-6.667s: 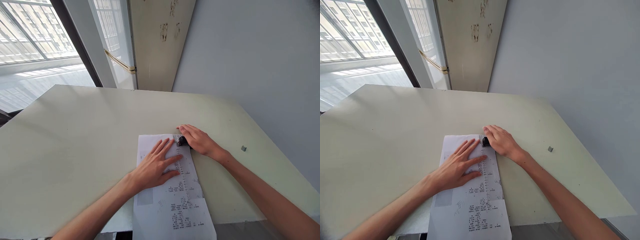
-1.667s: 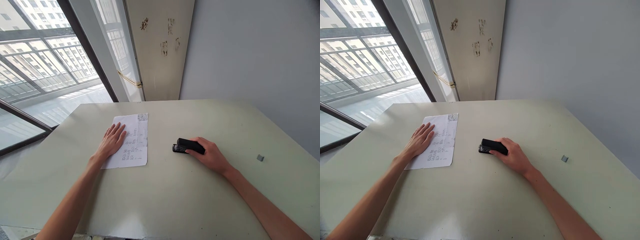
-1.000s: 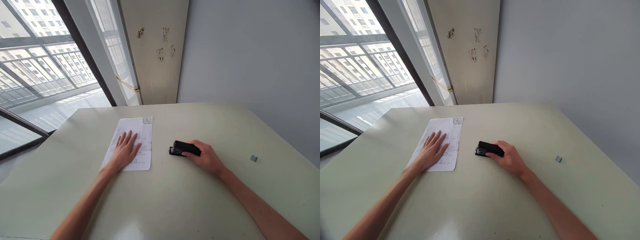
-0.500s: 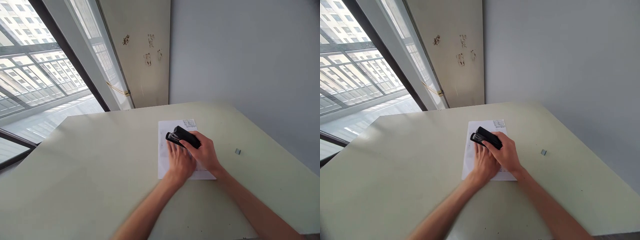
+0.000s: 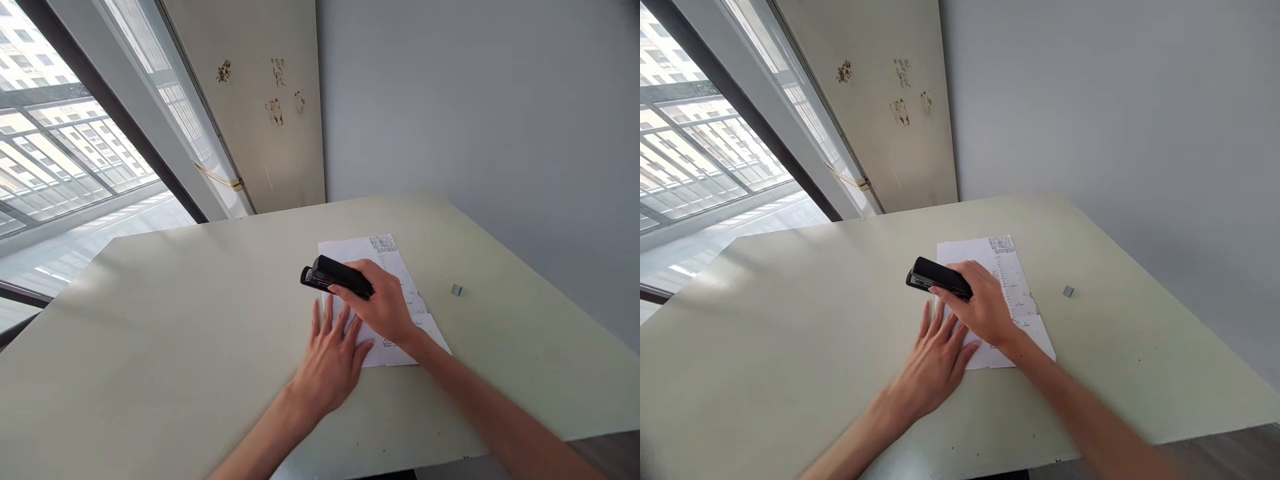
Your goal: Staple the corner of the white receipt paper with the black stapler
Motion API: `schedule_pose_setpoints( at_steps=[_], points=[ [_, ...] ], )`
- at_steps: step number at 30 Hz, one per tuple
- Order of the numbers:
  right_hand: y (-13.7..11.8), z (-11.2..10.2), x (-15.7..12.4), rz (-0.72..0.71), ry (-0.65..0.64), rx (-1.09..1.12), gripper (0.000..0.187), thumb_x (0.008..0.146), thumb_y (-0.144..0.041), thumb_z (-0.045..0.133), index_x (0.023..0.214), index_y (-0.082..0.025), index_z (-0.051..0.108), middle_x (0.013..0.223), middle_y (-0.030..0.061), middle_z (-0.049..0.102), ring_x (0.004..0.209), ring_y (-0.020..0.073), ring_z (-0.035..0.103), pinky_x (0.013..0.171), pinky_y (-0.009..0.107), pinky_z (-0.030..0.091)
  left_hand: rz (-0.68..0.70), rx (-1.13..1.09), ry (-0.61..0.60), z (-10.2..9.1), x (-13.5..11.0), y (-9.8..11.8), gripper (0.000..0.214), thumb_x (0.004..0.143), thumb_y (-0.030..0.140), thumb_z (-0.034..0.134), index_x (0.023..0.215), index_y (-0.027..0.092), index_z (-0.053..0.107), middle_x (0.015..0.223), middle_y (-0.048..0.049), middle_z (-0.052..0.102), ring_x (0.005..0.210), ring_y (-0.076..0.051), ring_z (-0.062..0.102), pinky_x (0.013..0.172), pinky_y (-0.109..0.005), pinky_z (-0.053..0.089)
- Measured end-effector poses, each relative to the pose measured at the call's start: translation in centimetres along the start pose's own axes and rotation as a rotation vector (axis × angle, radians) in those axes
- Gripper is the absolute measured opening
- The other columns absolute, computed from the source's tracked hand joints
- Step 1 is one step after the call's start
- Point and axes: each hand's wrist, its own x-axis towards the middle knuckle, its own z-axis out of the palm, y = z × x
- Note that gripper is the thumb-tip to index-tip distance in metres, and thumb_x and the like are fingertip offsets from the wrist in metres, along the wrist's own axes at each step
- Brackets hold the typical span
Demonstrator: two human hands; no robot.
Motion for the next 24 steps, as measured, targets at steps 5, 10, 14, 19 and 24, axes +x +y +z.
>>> schedule_pose_setpoints(
  at_steps=[5, 10, 14, 19, 24],
  points=[
    [-0.1, 0.5, -0.4, -0.004, -0.076, 0.003, 0.017, 0.098, -0.041, 0.069, 0.106, -0.027, 0.067, 0.098, 0.0025, 0.076, 0.089, 0.0215, 0.071, 0.081, 0.035, 0.056, 0.0, -0.011, 0.013, 0.1, -0.1, 0.9, 0.047, 0.111, 0.043, 0.04, 0.156, 0.028, 0.047, 0.168, -0.0085, 0.043, 0.164, -0.038, 0.015, 0.13, -0.071, 0.017],
    [0.1, 0.8, -0.7, 0.068, -0.106, 0.002, 0.023, 0.099, -0.05, 0.066, 0.104, -0.027, 0.067, 0.096, 0.0033, 0.076, 0.087, 0.0227, 0.071, 0.079, 0.036, 0.057, 0.033, -0.04, -0.018, -0.5, -0.5, 1.3, 0.05, 0.111, 0.044, 0.041, 0.158, 0.025, 0.045, 0.169, -0.0103, 0.041, 0.163, -0.036, 0.018, 0.13, -0.067, 0.022],
    [0.5, 1.1, -0.8, 0.116, -0.127, 0.008, 0.028, 0.098, -0.054, 0.066, 0.106, -0.027, 0.068, 0.098, 0.0041, 0.077, 0.086, 0.0232, 0.071, 0.078, 0.036, 0.058, 0.094, -0.094, 0.075, -1.8, -2.7, -2.0, 0.042, 0.109, 0.036, 0.049, 0.149, 0.025, 0.054, 0.158, -0.0121, 0.055, 0.156, -0.032, 0.04, 0.127, -0.059, 0.037],
    [0.9, 1.5, -0.9, 0.1, -0.219, 0.013, 0.029, 0.098, -0.054, 0.066, 0.108, -0.026, 0.068, 0.095, 0.0037, 0.076, 0.082, 0.0217, 0.07, 0.074, 0.034, 0.056, -0.175, -0.194, 0.299, -3.6, -4.6, -7.6, 0.016, 0.105, 0.035, 0.057, 0.116, 0.024, 0.06, 0.106, -0.0064, 0.07, 0.103, -0.024, 0.068, 0.093, -0.044, 0.058],
    [0.4, 2.1, -1.2, 0.045, -0.375, 0.05, 0.026, 0.098, -0.051, 0.068, 0.107, -0.026, 0.07, 0.092, 0.0027, 0.074, 0.081, 0.0205, 0.068, 0.073, 0.033, 0.054, -0.202, -0.275, 0.2, -5.5, -4.1, -10.6, 0.04, 0.103, 0.048, 0.061, 0.137, 0.027, 0.054, 0.108, -0.0041, 0.063, 0.095, -0.02, 0.064, 0.08, -0.033, 0.055]
  ],
)
